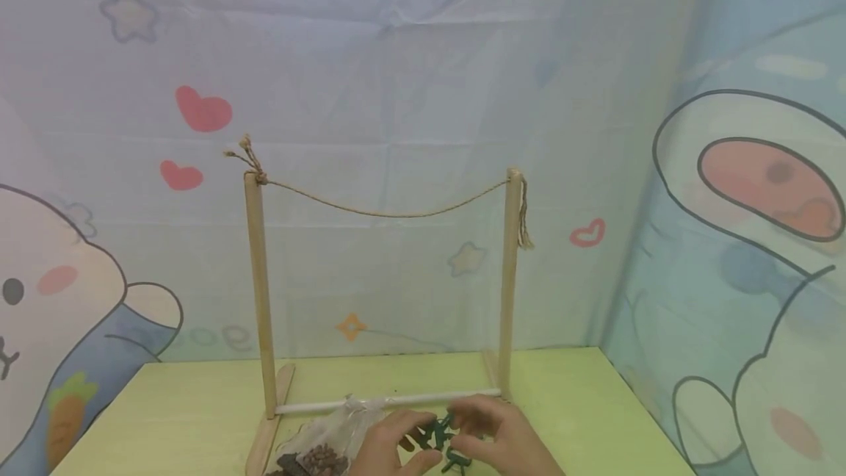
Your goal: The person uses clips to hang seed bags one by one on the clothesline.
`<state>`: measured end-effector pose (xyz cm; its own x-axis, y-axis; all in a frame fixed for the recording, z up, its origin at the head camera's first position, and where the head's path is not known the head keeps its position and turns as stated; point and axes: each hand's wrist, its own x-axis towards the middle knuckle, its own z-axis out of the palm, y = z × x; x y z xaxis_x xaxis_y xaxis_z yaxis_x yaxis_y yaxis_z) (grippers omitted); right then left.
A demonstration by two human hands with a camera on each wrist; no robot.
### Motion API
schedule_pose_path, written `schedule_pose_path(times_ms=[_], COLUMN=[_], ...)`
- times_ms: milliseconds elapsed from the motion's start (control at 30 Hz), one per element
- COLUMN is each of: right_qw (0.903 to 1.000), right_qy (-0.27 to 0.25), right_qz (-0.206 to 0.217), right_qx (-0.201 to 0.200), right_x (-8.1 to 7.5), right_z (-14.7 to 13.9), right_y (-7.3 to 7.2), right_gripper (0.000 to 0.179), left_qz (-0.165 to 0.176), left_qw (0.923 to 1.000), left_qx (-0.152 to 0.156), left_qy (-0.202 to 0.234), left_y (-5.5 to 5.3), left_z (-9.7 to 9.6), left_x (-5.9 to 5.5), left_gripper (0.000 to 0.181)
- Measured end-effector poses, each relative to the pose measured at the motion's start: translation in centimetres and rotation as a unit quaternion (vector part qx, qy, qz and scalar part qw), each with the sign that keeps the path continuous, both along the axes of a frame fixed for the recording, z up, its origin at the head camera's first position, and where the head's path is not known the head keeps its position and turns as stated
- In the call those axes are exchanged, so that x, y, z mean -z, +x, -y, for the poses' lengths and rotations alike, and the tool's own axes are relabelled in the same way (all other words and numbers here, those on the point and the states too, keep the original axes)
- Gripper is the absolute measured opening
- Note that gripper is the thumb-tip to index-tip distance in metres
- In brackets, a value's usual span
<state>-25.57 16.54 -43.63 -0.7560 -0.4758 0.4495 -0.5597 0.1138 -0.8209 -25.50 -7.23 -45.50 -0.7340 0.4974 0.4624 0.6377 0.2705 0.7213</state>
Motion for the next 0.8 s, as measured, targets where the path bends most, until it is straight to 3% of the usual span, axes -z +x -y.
schedule_pose_path(times_ms=[200,300,367,467,533,667,800], right_qw=[0.9985,0.9951,0.9917,0.9875,0.9853,0.9814,0.9782], right_qy=[-0.02,-0.028,-0.03,-0.037,-0.042,-0.055,-0.066], right_qz=[-0.048,-0.079,-0.092,-0.091,-0.088,-0.086,-0.082], right_qx=[0.015,0.053,0.085,0.123,0.14,0.163,0.179], right_x=[0.5,0.7,0.7,0.7,0.7,0.9,1.1], right_z=[0.2,0.4,0.4,0.3,0.1,-0.2,-0.3], right_y=[-0.3,-0.3,-0.2,-0.2,-0.2,-0.4,-0.6], right_gripper=[0.025,0.021,0.019,0.016,0.014,0.011,0.01], left_qz=[0.019,0.027,0.039,0.059,0.079,0.112,0.113], left_qw=[0.9998,0.9986,0.9945,0.9801,0.9689,0.948,0.9275], left_qx=[-0.004,-0.045,-0.096,-0.186,-0.228,-0.283,-0.325], left_qy=[-0.006,-0.01,-0.018,-0.036,-0.054,-0.093,-0.145], left_y=[0.0,0.1,0.0,-0.5,-1.0,-2.1,-2.9], left_z=[0.1,0.5,1.0,1.7,2.1,2.6,2.8], left_x=[0.0,-0.2,-0.4,-0.4,-0.2,0.3,1.0], left_gripper=[0.04,0.044,0.044,0.045,0.046,0.048,0.05])
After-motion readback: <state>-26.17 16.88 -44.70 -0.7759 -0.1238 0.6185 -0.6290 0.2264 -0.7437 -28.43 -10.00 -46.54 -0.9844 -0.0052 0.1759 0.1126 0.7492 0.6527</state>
